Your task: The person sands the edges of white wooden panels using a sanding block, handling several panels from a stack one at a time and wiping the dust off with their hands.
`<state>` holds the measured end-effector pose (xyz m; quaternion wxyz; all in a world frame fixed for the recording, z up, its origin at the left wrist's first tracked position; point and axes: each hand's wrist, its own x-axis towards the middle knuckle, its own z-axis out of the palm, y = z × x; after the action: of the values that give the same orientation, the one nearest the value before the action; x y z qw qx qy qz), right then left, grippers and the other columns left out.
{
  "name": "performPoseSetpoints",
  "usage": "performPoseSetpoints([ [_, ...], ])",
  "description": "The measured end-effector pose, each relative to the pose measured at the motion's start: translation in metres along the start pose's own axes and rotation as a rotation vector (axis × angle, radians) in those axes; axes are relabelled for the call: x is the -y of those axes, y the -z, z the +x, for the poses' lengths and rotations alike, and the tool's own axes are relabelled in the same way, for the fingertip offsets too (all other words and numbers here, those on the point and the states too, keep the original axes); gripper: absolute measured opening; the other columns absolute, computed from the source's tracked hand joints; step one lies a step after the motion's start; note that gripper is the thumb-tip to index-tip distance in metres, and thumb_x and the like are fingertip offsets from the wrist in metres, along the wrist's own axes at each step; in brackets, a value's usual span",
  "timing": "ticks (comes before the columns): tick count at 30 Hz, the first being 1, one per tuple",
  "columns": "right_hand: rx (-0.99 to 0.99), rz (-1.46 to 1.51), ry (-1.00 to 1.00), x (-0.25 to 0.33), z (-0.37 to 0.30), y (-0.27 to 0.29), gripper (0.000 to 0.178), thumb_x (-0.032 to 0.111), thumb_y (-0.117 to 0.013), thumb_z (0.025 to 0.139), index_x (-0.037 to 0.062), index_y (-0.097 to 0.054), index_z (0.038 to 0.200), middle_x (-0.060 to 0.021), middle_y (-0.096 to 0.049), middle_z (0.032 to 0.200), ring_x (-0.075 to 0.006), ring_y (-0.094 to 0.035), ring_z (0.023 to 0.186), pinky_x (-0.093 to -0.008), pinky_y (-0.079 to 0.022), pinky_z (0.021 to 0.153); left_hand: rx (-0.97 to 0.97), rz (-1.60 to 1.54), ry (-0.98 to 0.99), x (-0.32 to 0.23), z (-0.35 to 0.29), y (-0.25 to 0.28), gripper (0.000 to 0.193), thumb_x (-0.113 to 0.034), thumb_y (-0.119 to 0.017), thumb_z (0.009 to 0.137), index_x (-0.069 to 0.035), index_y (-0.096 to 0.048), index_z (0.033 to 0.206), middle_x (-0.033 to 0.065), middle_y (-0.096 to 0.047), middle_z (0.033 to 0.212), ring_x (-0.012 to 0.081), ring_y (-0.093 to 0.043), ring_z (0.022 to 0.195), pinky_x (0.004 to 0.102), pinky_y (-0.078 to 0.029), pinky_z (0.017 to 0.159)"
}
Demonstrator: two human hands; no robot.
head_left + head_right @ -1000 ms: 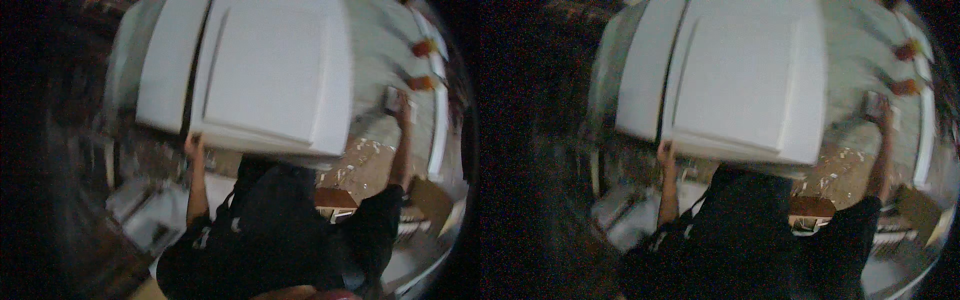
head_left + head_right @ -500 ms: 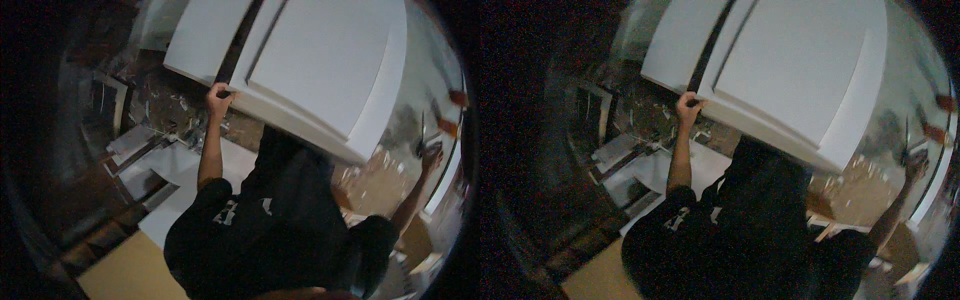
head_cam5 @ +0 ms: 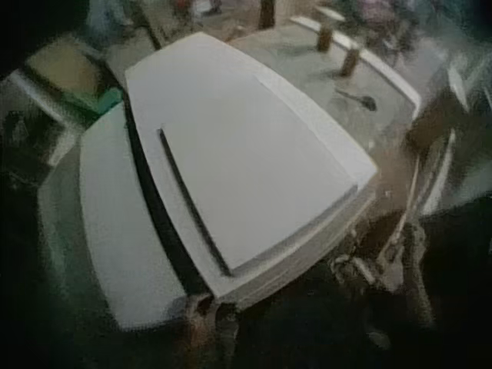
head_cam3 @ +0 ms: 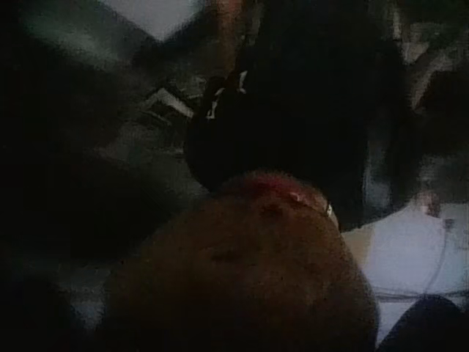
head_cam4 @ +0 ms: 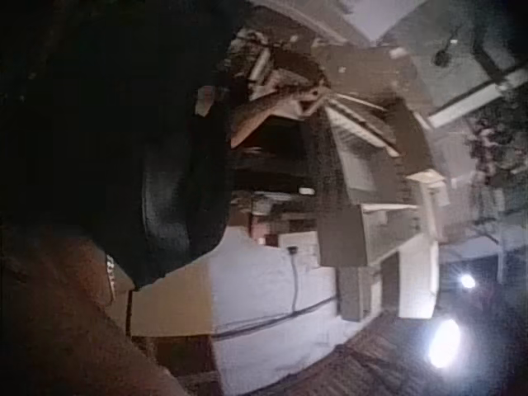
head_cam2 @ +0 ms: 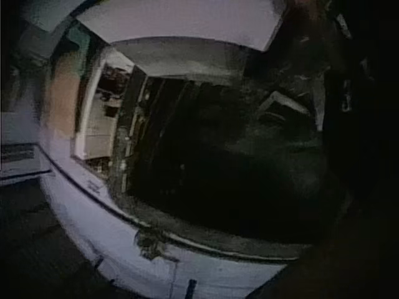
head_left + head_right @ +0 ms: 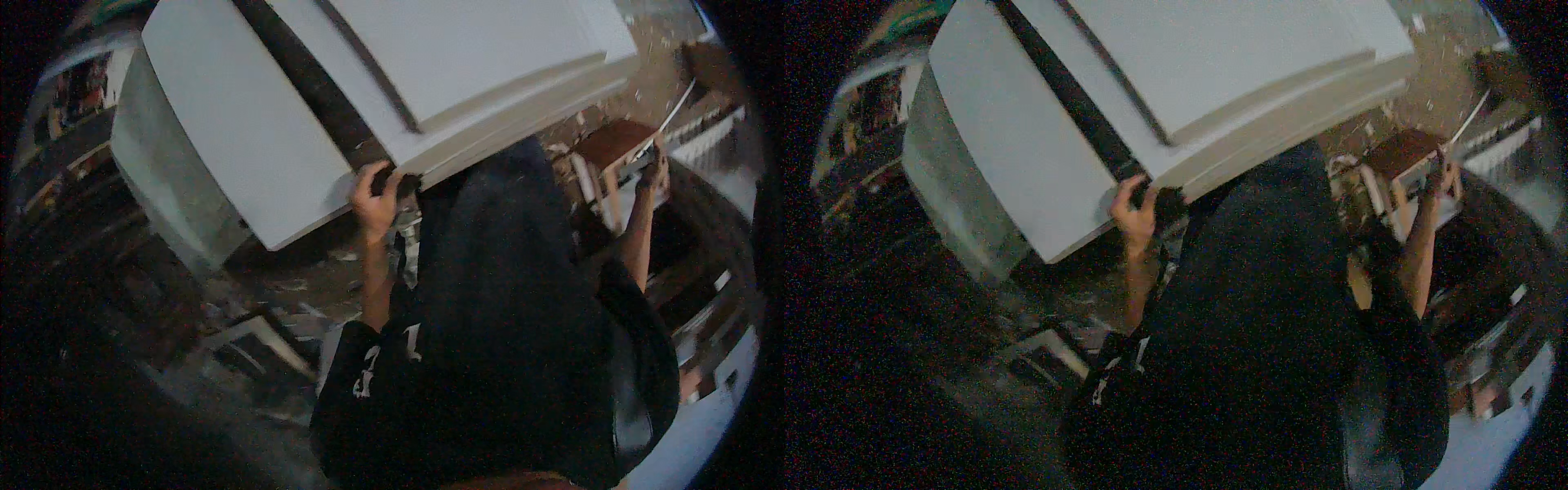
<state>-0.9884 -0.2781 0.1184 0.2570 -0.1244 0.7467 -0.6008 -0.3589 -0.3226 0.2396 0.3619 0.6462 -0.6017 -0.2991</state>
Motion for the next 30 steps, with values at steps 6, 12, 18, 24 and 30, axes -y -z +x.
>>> performPoseSetpoints([
  [6, 0.110, -0.302, 0.164, -0.161, -0.176, 0.040, 0.064, 0.033, -0.067, 0.088, 0.0007, -0.042, 0.137, -0.0142, -0.050, 0.133, -0.0251, -0.053, 0.117, -0.0371, -0.042, 0.095, 0.303, 0.041, -0.157, -0.012, 0.016, 0.012, 0.024, -0.018, -0.074, 0.082, 0.001, -0.068, 0.096, 0.0130, -0.070, 0.090, 0.0205, -0.066, 0.077, 0.0330, -0.053, 0.070],
  [12, 0.155, -0.205, -0.060, -0.086, -0.396, -0.066, 0.091, 0.036, -0.078, 0.077, 0.0081, -0.028, 0.147, -0.0171, -0.049, 0.133, -0.0282, -0.055, 0.113, -0.0394, -0.045, 0.095, 0.451, -0.180, -0.169, 0.018, -0.003, 0.019, 0.021, -0.006, -0.068, 0.083, 0.002, -0.063, 0.101, 0.0091, -0.066, 0.093, 0.0145, -0.062, 0.085, 0.0279, -0.052, 0.071],
  [18, 0.099, -0.209, 0.079, -0.111, -0.524, -0.112, 0.091, 0.048, -0.072, 0.078, 0.0088, -0.028, 0.148, -0.0202, -0.049, 0.135, -0.0343, -0.054, 0.115, -0.0444, -0.041, 0.098, 0.670, -0.578, -0.091, 0.017, 0.008, 0.042, 0.041, -0.007, -0.055, 0.092, -0.004, -0.036, 0.128, 0.0159, -0.047, 0.119, 0.0304, -0.059, 0.103, 0.0503, -0.053, 0.090],
  [24, 0.084, -0.218, -0.035, -0.060, -0.540, -0.170, 0.095, 0.065, -0.063, 0.077, 0.0105, -0.030, 0.147, -0.0229, -0.050, 0.132, -0.0397, -0.054, 0.114, -0.0451, -0.043, 0.097, 0.893, -0.983, 0.771, 0.030, -0.011, -0.027, 0.043, -0.031, -0.040, 0.100, -0.006, -0.038, 0.135, 0.0139, -0.047, 0.131, 0.0323, -0.050, 0.119, 0.0492, -0.040, 0.102],
  [30, -0.052, -0.246, -0.039, -0.036, -0.494, -0.227, 0.092, 0.068, -0.062, 0.075, 0.0222, -0.029, 0.147, -0.0250, -0.050, 0.131, -0.0426, -0.052, 0.117, -0.0491, -0.042, 0.098, 0.675, -1.028, 0.793, 0.022, 0.003, -0.078, 0.038, -0.029, -0.039, 0.096, -0.004, -0.054, 0.121, 0.0155, -0.059, 0.115, 0.0316, -0.057, 0.108, 0.0456, -0.049, 0.092],
])
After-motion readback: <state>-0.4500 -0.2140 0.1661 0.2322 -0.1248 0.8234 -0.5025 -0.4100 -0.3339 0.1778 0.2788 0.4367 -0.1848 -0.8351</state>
